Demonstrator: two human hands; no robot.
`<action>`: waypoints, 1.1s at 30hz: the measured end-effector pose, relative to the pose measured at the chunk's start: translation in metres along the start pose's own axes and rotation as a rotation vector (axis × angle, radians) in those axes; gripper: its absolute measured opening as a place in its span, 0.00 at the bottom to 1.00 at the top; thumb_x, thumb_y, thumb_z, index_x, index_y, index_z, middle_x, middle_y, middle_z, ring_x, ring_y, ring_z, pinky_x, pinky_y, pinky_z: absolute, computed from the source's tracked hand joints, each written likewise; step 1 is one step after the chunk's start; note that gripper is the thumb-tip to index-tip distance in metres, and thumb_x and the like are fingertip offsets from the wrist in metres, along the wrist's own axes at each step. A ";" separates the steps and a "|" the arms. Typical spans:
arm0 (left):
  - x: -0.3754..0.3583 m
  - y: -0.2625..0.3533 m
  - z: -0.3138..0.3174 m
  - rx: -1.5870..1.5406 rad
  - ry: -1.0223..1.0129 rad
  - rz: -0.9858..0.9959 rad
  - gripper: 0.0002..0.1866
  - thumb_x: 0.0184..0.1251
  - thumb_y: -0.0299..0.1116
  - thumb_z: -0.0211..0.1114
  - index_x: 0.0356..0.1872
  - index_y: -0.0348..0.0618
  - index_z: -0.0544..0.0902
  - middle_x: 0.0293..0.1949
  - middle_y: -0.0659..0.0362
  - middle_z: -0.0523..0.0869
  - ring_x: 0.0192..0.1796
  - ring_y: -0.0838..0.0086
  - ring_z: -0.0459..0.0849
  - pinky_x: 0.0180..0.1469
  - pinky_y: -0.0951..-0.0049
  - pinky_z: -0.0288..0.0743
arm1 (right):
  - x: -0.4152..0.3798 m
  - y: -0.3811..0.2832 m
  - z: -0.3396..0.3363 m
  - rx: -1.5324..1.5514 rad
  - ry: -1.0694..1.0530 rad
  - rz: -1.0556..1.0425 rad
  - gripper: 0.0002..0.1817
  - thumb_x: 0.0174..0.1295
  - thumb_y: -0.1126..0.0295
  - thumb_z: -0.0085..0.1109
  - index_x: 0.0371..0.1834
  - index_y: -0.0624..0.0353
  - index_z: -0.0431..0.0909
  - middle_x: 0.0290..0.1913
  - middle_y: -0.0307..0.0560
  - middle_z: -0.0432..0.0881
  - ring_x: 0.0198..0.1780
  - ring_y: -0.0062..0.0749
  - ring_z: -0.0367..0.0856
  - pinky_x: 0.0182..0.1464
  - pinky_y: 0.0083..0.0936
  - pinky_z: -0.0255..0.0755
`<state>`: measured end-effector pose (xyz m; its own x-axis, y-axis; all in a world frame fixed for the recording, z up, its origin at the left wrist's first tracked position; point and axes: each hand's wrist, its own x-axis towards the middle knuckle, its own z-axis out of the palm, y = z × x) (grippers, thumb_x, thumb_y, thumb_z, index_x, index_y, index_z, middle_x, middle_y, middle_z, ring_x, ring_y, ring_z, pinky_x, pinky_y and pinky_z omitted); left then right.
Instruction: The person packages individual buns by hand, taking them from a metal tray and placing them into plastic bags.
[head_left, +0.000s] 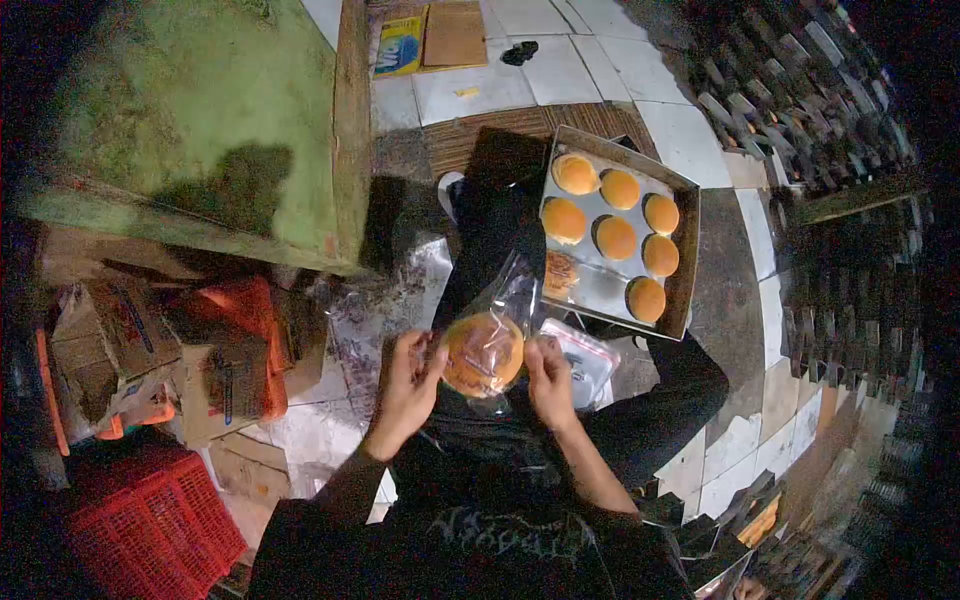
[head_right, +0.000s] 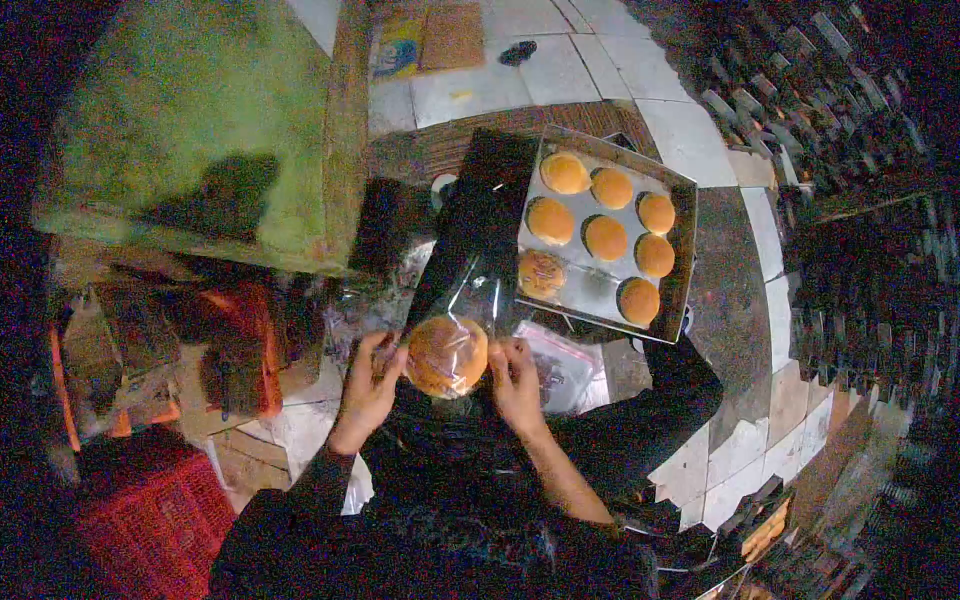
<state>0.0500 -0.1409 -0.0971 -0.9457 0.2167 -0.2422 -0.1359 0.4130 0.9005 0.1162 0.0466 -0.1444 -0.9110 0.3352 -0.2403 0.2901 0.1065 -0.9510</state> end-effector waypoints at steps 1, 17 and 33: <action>0.016 -0.003 0.005 0.152 0.090 0.128 0.19 0.64 0.40 0.55 0.46 0.35 0.68 0.35 0.56 0.78 0.35 0.76 0.75 0.37 0.76 0.68 | 0.008 -0.004 0.002 0.035 0.059 -0.047 0.15 0.64 0.63 0.47 0.41 0.65 0.72 0.32 0.42 0.74 0.35 0.22 0.70 0.40 0.19 0.66; 0.015 0.069 0.018 -0.154 -0.224 0.498 0.06 0.48 0.24 0.65 0.25 0.37 0.75 0.25 0.55 0.74 0.30 0.66 0.75 0.34 0.72 0.67 | -0.029 -0.106 -0.021 -0.196 0.355 -0.445 0.06 0.52 0.78 0.56 0.34 0.64 0.74 0.28 0.51 0.73 0.29 0.41 0.72 0.35 0.28 0.67; -0.038 0.052 0.031 -0.191 0.166 -0.397 0.12 0.60 0.39 0.58 0.29 0.40 0.79 0.26 0.64 0.79 0.29 0.81 0.72 0.31 0.76 0.62 | -0.060 -0.058 -0.014 -0.377 0.529 -0.462 0.15 0.52 0.68 0.60 0.39 0.63 0.69 0.39 0.54 0.71 0.36 0.41 0.70 0.40 0.35 0.64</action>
<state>0.0879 -0.1001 -0.0521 -0.8417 -0.0757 -0.5346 -0.5341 0.2618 0.8039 0.1581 0.0334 -0.0718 -0.7307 0.5697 0.3761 0.0831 0.6210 -0.7794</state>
